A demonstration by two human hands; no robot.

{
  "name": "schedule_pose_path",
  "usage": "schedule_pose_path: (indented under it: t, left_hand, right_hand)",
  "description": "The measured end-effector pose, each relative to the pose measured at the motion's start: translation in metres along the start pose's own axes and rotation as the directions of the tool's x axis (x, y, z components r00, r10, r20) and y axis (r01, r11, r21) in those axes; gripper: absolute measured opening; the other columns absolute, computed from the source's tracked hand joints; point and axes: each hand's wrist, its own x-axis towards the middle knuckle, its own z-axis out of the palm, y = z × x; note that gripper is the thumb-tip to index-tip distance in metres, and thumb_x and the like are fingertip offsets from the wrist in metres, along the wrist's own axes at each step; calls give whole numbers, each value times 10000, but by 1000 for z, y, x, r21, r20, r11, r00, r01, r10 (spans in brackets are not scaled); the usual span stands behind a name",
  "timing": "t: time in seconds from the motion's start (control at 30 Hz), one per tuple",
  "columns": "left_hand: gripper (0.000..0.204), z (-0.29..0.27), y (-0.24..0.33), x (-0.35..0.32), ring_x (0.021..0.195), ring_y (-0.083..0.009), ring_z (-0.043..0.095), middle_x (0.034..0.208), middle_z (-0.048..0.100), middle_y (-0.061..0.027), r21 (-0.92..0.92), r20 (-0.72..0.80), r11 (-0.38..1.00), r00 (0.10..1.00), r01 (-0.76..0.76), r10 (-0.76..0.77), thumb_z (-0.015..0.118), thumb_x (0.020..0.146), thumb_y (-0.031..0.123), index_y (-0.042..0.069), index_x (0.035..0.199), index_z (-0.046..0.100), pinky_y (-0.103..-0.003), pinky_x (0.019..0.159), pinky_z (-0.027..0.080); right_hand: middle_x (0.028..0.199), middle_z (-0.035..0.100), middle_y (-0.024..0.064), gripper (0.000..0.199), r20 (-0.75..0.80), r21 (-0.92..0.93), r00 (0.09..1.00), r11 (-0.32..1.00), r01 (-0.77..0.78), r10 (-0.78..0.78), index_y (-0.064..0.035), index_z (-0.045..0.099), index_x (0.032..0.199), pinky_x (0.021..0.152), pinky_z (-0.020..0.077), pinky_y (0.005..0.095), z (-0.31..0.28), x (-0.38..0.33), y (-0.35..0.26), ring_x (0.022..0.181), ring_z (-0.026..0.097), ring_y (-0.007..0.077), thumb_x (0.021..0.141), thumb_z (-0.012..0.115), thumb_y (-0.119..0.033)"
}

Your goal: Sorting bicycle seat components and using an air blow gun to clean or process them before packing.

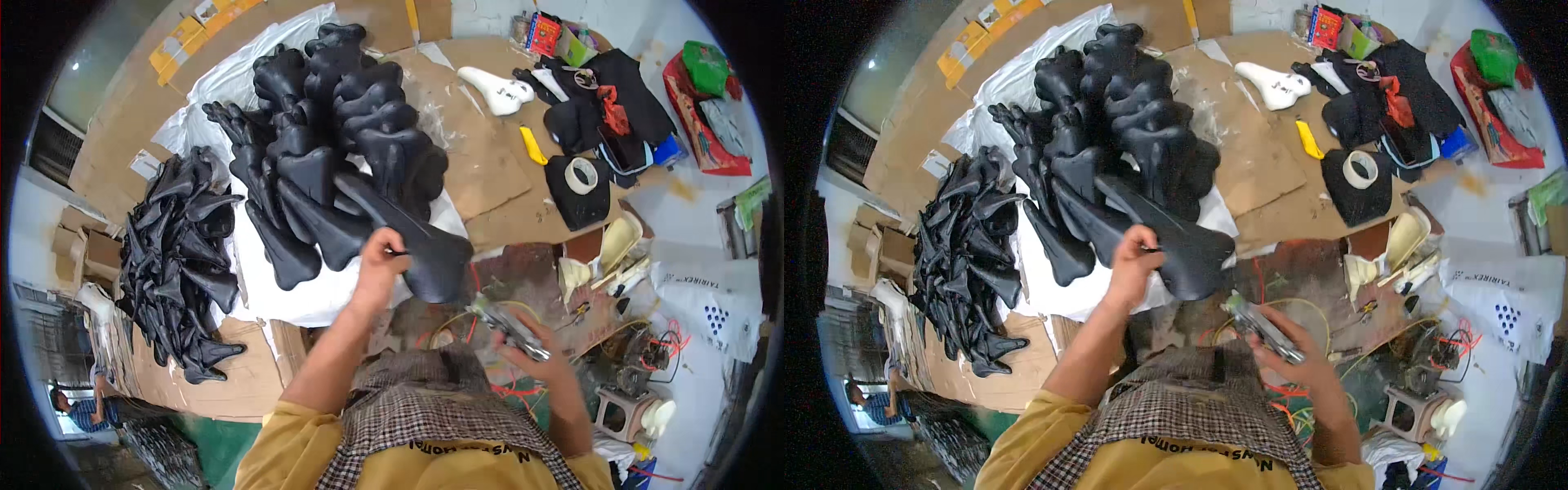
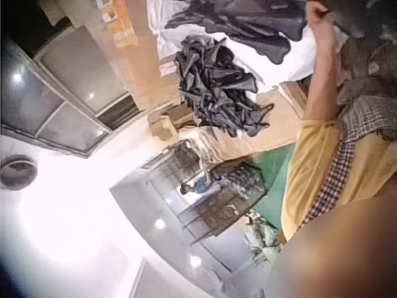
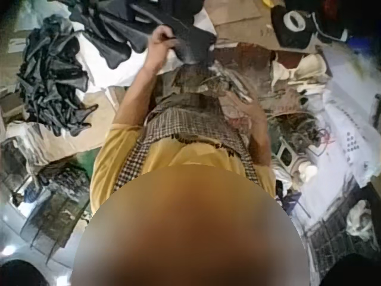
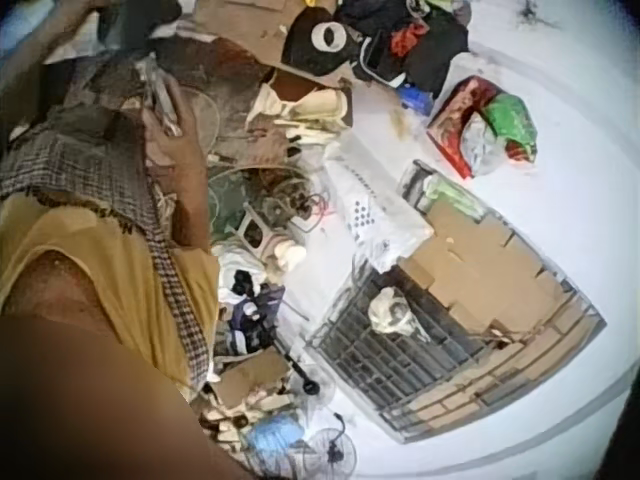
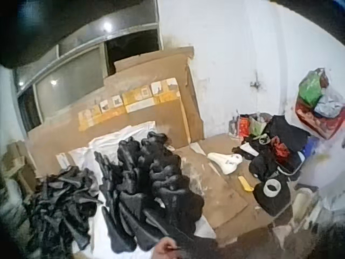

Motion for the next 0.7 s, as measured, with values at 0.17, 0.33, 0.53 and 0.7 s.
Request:
schedule_pose_path:
  t: [0.17,0.33,0.53,0.7]
  left_hand:
    - [265,-112,36,-6,632,-59,448,679,447,56,-171,18,985,1000,17,-14,523,683,-138,110,680,431,-188,625,359]
    - [279,-150,29,-21,666,-92,490,693,469,45,-320,-126,947,989,35,-79,527,704,-129,127,694,414,-213,700,414]
    - [293,-195,-5,-44,697,-110,494,685,459,37,-407,-165,910,975,73,-151,520,699,-132,136,667,405,-233,716,422]
    - [302,-212,-1,-47,702,-114,494,685,451,34,-454,-150,888,977,70,-154,523,689,-140,137,670,406,-235,718,423]
  right_hand:
    - [950,596,55,565,217,62,975,996,-58,43,-30,440,1279,742,442,234,24,-20,-75,839,552,99,759,657,-62]
    - [872,600,35,562,244,-112,970,993,34,-6,-41,454,1269,691,450,227,69,-11,-85,788,552,78,750,665,-80]
    - [883,591,50,569,35,151,967,958,245,-253,-20,437,1268,703,467,267,117,-11,-112,775,569,117,750,662,-87]
    - [906,591,49,562,158,-112,981,985,129,-110,-37,436,1271,730,464,257,112,-31,-88,818,563,104,761,660,-110]
